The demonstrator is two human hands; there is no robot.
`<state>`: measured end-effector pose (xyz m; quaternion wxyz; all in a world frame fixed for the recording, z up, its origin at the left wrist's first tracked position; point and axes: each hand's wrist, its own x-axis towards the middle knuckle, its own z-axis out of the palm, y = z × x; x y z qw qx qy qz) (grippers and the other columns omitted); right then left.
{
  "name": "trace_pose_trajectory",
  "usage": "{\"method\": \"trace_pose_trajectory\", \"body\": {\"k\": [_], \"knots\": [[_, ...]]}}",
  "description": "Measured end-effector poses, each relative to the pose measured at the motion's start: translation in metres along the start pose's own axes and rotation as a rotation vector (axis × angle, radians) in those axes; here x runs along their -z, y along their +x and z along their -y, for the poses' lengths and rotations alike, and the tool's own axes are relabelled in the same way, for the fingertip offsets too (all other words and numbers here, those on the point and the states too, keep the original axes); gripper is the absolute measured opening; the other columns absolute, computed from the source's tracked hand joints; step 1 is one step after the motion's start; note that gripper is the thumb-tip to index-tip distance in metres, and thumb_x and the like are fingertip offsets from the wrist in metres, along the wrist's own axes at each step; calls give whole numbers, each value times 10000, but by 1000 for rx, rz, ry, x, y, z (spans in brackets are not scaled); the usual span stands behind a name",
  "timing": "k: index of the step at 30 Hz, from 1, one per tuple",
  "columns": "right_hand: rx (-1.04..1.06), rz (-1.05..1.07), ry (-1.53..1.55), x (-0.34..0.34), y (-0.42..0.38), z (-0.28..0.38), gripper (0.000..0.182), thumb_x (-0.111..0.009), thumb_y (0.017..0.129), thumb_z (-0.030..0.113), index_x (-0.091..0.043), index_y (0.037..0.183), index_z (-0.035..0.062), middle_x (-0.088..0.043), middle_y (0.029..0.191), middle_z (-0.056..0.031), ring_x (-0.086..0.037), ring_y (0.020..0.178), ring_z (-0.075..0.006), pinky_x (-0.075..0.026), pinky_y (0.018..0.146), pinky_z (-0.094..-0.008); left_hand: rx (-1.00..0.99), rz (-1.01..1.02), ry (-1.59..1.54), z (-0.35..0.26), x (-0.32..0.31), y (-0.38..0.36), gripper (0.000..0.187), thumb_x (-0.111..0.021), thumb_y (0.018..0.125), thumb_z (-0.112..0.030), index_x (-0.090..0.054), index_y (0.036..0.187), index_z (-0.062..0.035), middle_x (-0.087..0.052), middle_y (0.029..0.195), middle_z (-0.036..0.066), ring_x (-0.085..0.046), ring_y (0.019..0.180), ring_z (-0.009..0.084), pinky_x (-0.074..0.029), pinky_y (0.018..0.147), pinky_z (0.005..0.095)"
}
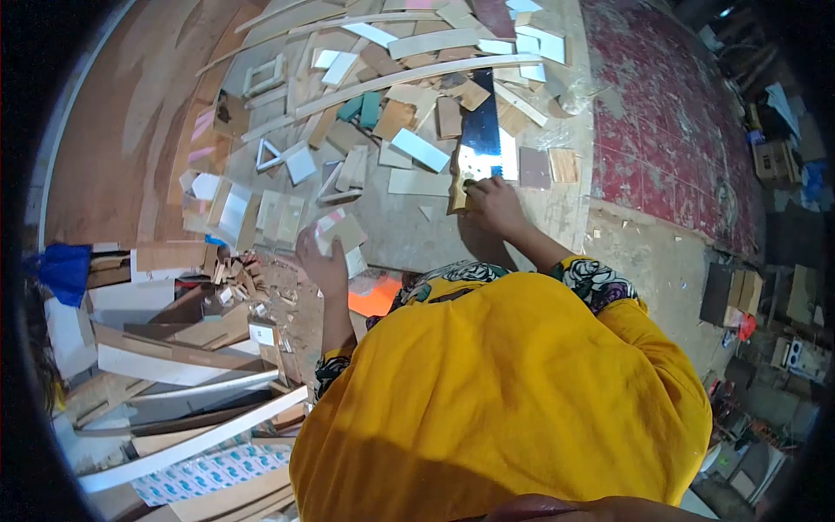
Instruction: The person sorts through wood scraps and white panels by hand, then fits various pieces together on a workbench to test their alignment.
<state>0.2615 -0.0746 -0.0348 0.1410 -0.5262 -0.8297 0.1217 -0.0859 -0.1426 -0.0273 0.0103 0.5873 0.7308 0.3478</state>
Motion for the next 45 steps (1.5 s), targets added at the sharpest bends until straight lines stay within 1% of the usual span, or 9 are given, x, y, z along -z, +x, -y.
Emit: {"method": "trace_pose_trajectory", "body": {"k": [11,12,17,19,27,35,39,41,45], "knots": [[-38,189,2,3,-25,-38,418,-672,696,305,-618,1066,117,-602,1006,-72,-563,939,-272,-416,819,-405,-520,534,39,-121,-105,66,577,-684,727,-176,-493,1266,-97,-417,1346,116,-288,1316,322,-287,1034,468],[-27,66,86,10,-25,-34,244,-643,733,287,-675,929,144,-619,914,-83,-590,899,-265,-439,776,-391,-553,547,59,-125,-113,72,589,-696,718,-184,-495,1267,-111,-419,1344,117,-278,1322,318,-266,1043,483],[-49,-1,255,44,12,-43,230,-670,731,232,-672,912,91,-628,834,-126,-597,781,-328,-487,695,-401,-595,652,188,-146,-127,100,621,-702,725,-236,-479,1294,-129,-398,1366,108,-258,1337,303,-192,1095,484],[-228,-90,314,49,37,-50,211,-667,740,215,-673,911,92,-634,859,-124,-598,802,-330,-484,721,-407,-579,747,165,-142,-133,105,618,-706,717,-268,-494,1281,-132,-411,1356,105,-261,1335,307,-165,1096,500],[-129,-292,228,33,148,-84,333,-686,716,203,-630,1018,73,-583,1036,-149,-558,952,-345,-470,819,-412,-634,750,113,-129,-136,107,539,-707,711,-318,-562,1192,-123,-537,1191,84,-411,1216,278,-194,1051,544],[-226,-259,64,34,292,-149,518,-697,669,199,-568,1161,101,-563,1137,-144,-525,1060,-334,-458,881,-420,-354,565,-363,-131,-141,139,440,-636,801,-256,-523,1167,-41,-570,1035,146,-571,930,318,-446,819,375],[-79,-202,-184,22,330,-156,671,-700,691,241,-441,1305,159,-463,1308,-117,-437,1207,-342,-404,950,-464,-125,440,-692,-132,-156,176,355,-527,911,-222,-510,1200,-16,-599,980,141,-599,843,215,-475,730,323],[-114,-54,-200,24,339,-155,531,-662,744,248,-489,1236,143,-480,1291,-103,-448,1195,-335,-400,935,-484,264,543,-934,-127,-160,188,364,-482,946,-263,-508,1203,-7,-599,947,110,-601,773,162,-484,694,285],[50,-81,-263,32,337,-151,278,-574,815,234,-559,1059,102,-596,1086,-142,-549,1047,-314,-447,843,-470,266,469,-855,-116,-173,200,414,-444,965,-320,-494,1216,5,-593,920,82,-597,742,124,-484,649,253]]}}
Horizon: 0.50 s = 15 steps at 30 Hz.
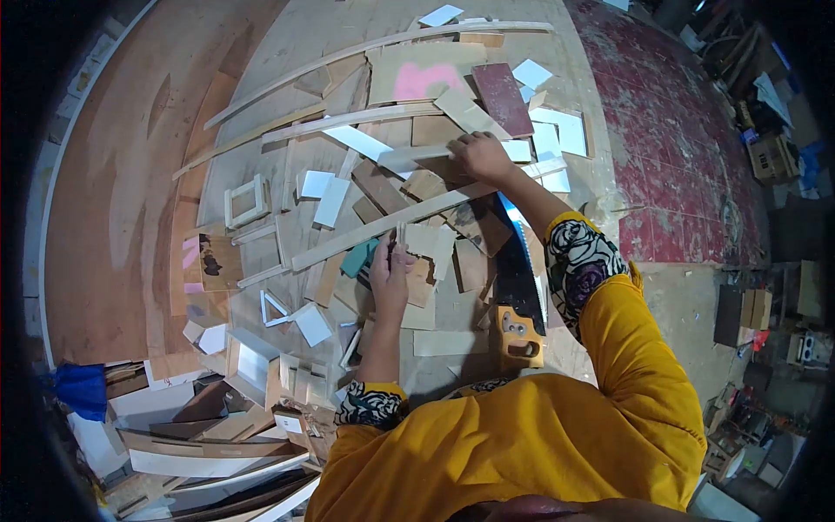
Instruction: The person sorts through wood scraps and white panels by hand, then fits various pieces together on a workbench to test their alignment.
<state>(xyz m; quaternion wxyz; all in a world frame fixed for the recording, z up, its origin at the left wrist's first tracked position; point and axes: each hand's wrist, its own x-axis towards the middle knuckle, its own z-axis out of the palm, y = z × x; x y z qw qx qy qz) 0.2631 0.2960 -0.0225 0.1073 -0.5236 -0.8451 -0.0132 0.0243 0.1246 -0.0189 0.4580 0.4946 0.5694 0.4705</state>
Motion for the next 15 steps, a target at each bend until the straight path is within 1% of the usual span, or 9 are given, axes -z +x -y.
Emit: {"method": "trace_pose_trajectory", "body": {"k": [2,3,4,6,7,8,10,11,15], "knots": [[-145,2,283,9,-4,3,182,-527,852,220,-590,925,66,-631,822,-183,-611,831,-344,-477,754,-430,82,-15,-82,1,2,1,416,-434,967,-331,-498,1206,3,-593,923,82,-596,735,124,-486,645,253],[-133,-177,354,9,-8,5,260,-517,879,273,-621,910,37,-609,710,-212,-599,706,-377,-481,689,-397,165,-33,-163,-1,2,0,419,-423,969,-343,-502,1195,0,-594,927,82,-595,727,125,-488,642,254],[-132,-173,353,10,-12,5,260,-517,879,273,-621,910,37,-609,710,-212,-599,706,-377,-481,689,-397,167,-34,-165,-3,3,-1,419,-423,969,-343,-502,1195,0,-594,927,82,-595,727,125,-488,642,254],[-392,-161,779,13,-21,7,317,-523,894,311,-630,978,26,-622,780,-223,-608,745,-364,-473,693,-390,311,-37,-341,-8,3,-3,412,-408,971,-360,-505,1165,-10,-593,922,78,-590,706,127,-491,637,253],[-461,-111,914,20,-27,9,339,-534,899,307,-624,1024,5,-644,837,-196,-623,758,-280,-464,709,-359,316,-39,-340,-6,2,-3,412,-408,971,-360,-505,1165,-10,-593,922,78,-590,706,127,-491,637,253],[-465,-106,916,19,-35,9,339,-534,899,307,-624,1024,5,-644,837,-196,-623,758,-280,-464,709,-359,295,-24,-331,-3,2,-2,397,-411,970,-352,-502,1155,-13,-593,919,76,-588,700,128,-494,635,252],[-508,21,1148,23,-51,11,289,-537,923,197,-576,1094,-33,-616,903,-23,-512,796,-88,-428,754,-239,280,-10,-324,-4,0,-1,382,-415,969,-343,-499,1144,-15,-594,915,74,-585,694,129,-496,633,251],[-536,67,1291,25,-64,14,284,-547,905,126,-548,1135,-41,-599,988,-4,-523,856,-77,-415,795,-216,286,-9,-312,-6,0,-1,368,-426,966,-329,-496,1147,-17,-592,914,72,-585,696,127,-496,629,249],[-574,117,1424,29,-101,27,320,-558,875,70,-521,1184,-5,-596,1045,-30,-537,920,-85,-414,839,-216,204,-1,-211,-4,-4,8,320,-467,950,-272,-499,1144,-19,-600,919,88,-597,697,127,-496,616,249]]}}
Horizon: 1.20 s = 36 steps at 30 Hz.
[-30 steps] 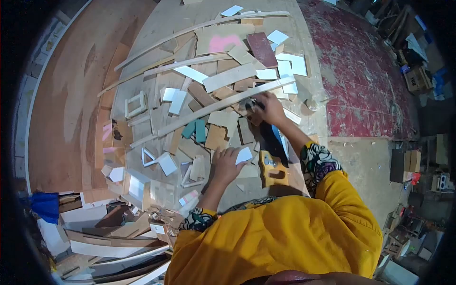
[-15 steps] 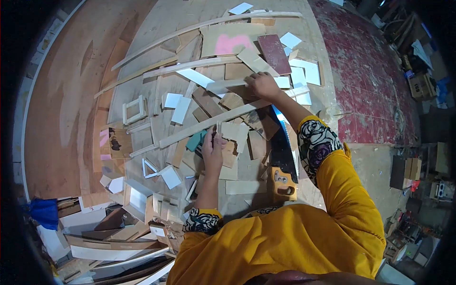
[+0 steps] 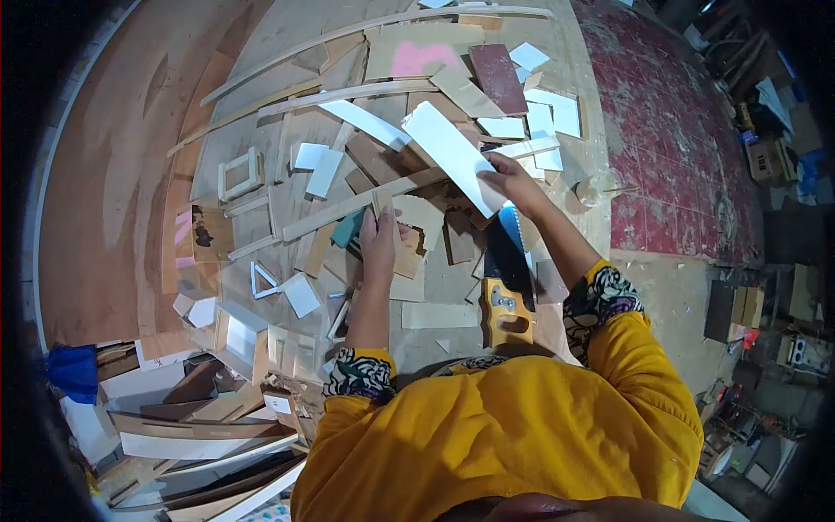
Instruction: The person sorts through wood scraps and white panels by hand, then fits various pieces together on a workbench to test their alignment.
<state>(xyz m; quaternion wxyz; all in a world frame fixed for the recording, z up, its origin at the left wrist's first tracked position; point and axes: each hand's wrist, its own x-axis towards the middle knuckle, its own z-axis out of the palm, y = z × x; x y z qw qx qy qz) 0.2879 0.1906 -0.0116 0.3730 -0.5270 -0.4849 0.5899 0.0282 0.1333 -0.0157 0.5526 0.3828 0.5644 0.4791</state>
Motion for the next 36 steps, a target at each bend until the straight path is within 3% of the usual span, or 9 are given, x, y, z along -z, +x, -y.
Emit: {"method": "trace_pose_trajectory", "body": {"k": [6,13,15,16,19,23,27,31,36], "knots": [[7,25,11,0,-34,-22,341,-591,845,104,-551,1169,7,-607,1040,-66,-541,934,-134,-402,866,-254,-234,-33,524,1,-3,23,276,-479,927,-203,-539,1094,9,-624,885,88,-596,688,141,-484,624,262],[-19,103,-324,-4,-47,-42,297,-624,834,269,-642,1040,54,-657,895,-142,-615,834,-200,-470,774,-311,-25,-3,96,6,10,30,323,-459,945,-272,-551,1089,1,-652,910,105,-593,705,141,-484,650,267],[-1,5,-466,1,-33,-20,345,-622,823,362,-663,994,65,-658,867,-171,-643,823,-267,-485,749,-337,-6,-6,80,3,7,20,342,-447,948,-293,-548,1094,-1,-654,916,106,-590,706,138,-480,648,259],[226,-145,-561,9,-17,-18,376,-613,815,402,-673,985,72,-657,876,-191,-643,819,-325,-495,733,-367,-1,-9,46,4,7,16,337,-444,950,-286,-546,1095,1,-654,920,106,-590,711,137,-478,649,257],[224,-506,-731,40,47,3,331,-619,794,348,-680,983,83,-636,952,-197,-623,856,-337,-489,764,-410,14,-9,7,8,10,4,332,-437,953,-276,-543,1096,4,-653,936,107,-588,719,135,-475,657,253],[179,-397,-1122,52,115,15,464,-638,774,355,-596,1096,24,-583,1054,-221,-586,934,-367,-484,790,-429,70,-39,54,3,6,-7,320,-439,954,-265,-547,1095,2,-650,965,109,-583,709,135,-472,667,257],[331,-603,-1378,20,133,-3,425,-613,765,260,-562,1103,7,-549,1072,-183,-543,984,-365,-463,832,-450,-18,-70,115,12,7,-2,237,-484,943,-202,-568,1018,6,-608,923,66,-526,803,96,-431,745,251],[574,-552,-1221,33,130,-14,212,-555,784,186,-604,944,57,-574,866,-184,-583,813,-375,-484,689,-458,-4,-61,-96,12,1,3,206,-505,928,-159,-570,1021,12,-589,930,41,-507,825,99,-419,774,251],[145,-425,-718,49,101,-13,248,-579,852,216,-616,1037,55,-636,866,-133,-629,699,-311,-503,620,-367,-64,15,-170,17,4,2,258,-513,900,-64,-517,1139,31,-579,1046,63,-524,938,119,-398,853,247]]}}
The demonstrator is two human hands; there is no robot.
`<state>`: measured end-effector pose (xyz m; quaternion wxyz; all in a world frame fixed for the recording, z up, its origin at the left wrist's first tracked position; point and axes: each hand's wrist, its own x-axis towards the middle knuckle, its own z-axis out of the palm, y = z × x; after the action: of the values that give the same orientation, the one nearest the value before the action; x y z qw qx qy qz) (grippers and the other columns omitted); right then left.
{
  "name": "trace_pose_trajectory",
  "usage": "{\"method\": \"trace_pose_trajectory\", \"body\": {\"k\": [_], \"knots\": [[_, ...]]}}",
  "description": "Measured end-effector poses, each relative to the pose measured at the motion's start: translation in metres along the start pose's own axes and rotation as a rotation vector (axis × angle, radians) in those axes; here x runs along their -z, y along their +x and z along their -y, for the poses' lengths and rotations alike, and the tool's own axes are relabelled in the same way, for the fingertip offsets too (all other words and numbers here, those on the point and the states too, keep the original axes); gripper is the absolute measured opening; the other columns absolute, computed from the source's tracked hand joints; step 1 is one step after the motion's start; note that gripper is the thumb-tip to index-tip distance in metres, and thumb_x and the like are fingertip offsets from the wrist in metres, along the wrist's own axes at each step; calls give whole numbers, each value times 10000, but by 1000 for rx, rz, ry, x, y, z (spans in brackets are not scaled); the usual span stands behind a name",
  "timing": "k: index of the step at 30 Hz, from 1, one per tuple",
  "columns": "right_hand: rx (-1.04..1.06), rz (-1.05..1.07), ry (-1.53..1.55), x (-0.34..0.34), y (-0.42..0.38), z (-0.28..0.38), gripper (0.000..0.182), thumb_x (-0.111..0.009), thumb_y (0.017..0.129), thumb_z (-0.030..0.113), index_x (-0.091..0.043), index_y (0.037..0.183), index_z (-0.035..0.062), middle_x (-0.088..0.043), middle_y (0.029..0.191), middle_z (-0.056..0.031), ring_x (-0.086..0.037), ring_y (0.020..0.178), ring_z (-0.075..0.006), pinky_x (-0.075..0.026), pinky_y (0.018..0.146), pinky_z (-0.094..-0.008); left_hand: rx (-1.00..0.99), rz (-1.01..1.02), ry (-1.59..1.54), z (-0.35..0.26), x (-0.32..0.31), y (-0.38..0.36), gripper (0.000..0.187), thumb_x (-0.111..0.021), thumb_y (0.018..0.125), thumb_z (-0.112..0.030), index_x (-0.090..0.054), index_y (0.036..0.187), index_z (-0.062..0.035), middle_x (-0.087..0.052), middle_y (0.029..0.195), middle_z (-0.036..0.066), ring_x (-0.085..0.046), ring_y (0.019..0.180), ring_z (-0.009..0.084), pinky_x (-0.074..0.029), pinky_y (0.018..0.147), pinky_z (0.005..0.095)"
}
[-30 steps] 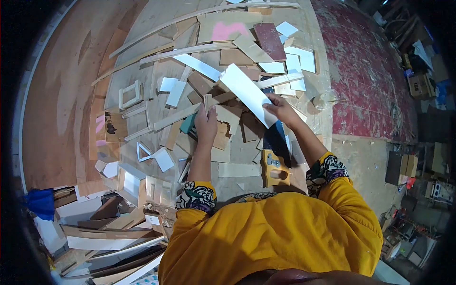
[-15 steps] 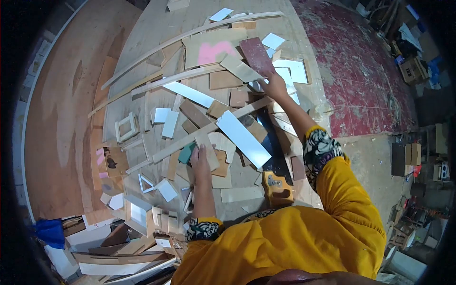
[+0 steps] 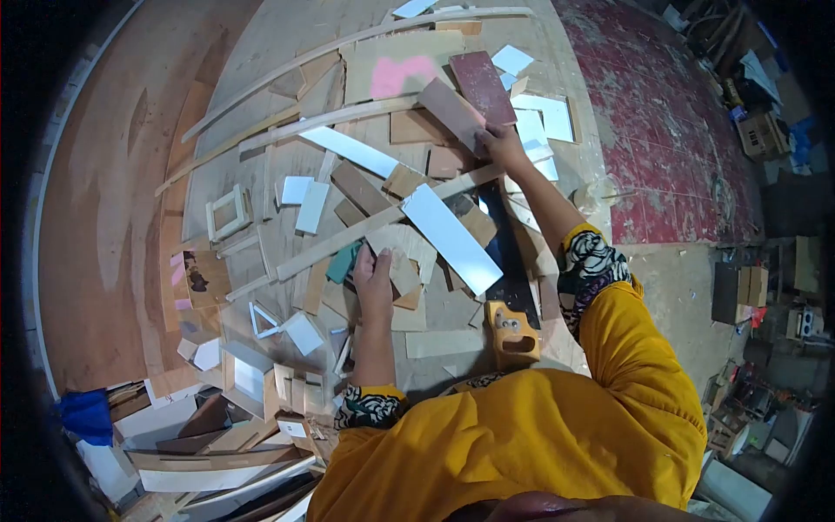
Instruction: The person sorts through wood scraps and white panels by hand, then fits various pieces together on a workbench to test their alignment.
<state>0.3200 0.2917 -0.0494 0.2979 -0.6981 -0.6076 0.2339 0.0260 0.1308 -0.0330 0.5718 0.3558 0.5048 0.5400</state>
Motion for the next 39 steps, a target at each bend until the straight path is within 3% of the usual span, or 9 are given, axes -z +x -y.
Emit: {"method": "trace_pose_trajectory", "body": {"k": [3,7,11,16,23,31,35,37,39], "knots": [[-286,203,774,9,-34,1,216,-571,897,196,-606,1038,36,-575,775,17,-537,644,-84,-451,592,-210,48,1,-57,1,-1,-6,311,-515,886,-32,-479,1186,41,-565,1102,78,-524,989,126,-387,882,249],[-288,479,822,23,-70,-2,187,-549,903,176,-589,1060,82,-548,768,21,-513,652,-53,-434,587,-200,48,18,-67,10,-1,-17,360,-511,872,-3,-444,1223,40,-561,1120,93,-533,1012,142,-388,896,257],[-267,562,635,42,-108,7,216,-528,858,145,-599,1041,55,-529,738,19,-496,636,-66,-423,568,-226,87,106,-12,13,4,-39,416,-498,850,23,-415,1258,41,-556,1147,108,-543,1041,161,-401,906,264],[-203,633,368,57,-116,-17,256,-514,832,145,-649,1025,45,-609,951,-30,-552,829,-98,-435,693,-227,155,79,101,13,1,-77,446,-481,844,30,-398,1282,42,-557,1160,129,-551,1059,171,-408,914,273],[134,963,-38,64,-89,42,305,-581,768,281,-696,911,38,-676,800,-52,-607,740,-134,-480,690,-267,134,102,186,39,2,-81,499,-482,846,0,-362,1328,39,-539,1228,126,-517,1125,164,-385,947,278],[227,714,414,-10,-62,38,418,-760,661,175,-664,1057,84,-678,912,-65,-620,767,-168,-492,726,-296,59,206,818,19,-16,-85,668,-573,778,-26,-314,1392,-79,-600,1049,163,-616,760,185,-484,716,290],[194,309,379,-13,-88,29,585,-740,710,228,-530,1236,80,-631,1055,-108,-626,862,-255,-495,772,-350,32,180,766,14,-20,-92,764,-594,758,-51,-236,1432,-97,-611,1037,181,-612,704,240,-485,665,349],[148,77,-60,3,-110,39,538,-718,732,315,-557,1183,70,-636,993,-141,-625,884,-309,-500,770,-394,51,189,775,14,-19,-93,776,-595,758,-52,-223,1437,-105,-607,1045,186,-607,700,236,-485,666,348],[58,152,-106,7,-138,48,551,-713,726,359,-560,1167,66,-627,986,-161,-622,875,-326,-502,760,-406,68,195,784,14,-19,-92,787,-596,759,-52,-210,1443,-113,-602,1052,192,-602,696,232,-485,668,346]]}}
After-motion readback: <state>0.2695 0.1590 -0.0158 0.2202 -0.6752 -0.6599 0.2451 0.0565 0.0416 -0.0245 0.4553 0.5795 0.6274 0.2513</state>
